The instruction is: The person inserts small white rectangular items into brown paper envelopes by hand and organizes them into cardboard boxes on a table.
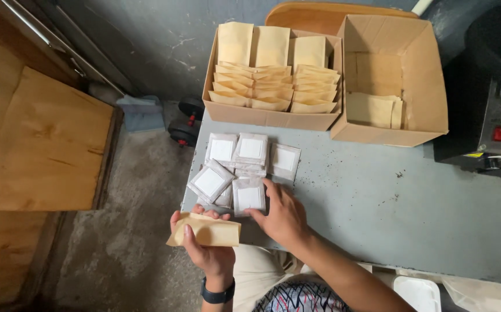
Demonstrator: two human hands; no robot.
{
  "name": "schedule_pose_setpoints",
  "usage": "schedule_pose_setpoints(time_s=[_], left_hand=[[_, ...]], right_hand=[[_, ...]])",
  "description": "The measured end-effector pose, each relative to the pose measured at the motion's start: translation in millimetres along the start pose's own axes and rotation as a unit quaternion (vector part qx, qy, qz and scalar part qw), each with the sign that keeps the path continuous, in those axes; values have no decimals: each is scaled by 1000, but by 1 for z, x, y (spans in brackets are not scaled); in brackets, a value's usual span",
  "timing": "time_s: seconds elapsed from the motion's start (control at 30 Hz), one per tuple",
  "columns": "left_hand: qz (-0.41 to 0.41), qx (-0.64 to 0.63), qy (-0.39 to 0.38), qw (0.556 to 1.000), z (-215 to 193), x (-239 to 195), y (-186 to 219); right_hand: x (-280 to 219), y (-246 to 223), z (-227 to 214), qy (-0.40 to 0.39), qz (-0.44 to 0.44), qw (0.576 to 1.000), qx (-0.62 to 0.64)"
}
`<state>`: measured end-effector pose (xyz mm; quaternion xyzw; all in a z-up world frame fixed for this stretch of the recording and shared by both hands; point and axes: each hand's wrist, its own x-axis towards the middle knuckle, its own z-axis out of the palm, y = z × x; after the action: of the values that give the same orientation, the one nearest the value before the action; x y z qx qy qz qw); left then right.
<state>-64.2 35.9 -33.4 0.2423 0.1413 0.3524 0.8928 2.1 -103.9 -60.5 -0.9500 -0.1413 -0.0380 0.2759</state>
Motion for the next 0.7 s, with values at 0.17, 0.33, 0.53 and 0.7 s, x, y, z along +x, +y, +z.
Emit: schedule_pose_setpoints(time_s=[0.17,0.33,0.53,0.7], left_hand=[[3,23,6,1000,3,7,7],[-4,31,5,999,4,2,-1],[-48,76,-4,996,10,-2,-8],[-80,94,-33,992,15,-7,-14]], right_hand=[[0,8,12,15,35,996,79],[4,8,-7,60,-6,990,129],[6,15,-38,3,36,943,331],[8,53,-34,65,216,718,659]])
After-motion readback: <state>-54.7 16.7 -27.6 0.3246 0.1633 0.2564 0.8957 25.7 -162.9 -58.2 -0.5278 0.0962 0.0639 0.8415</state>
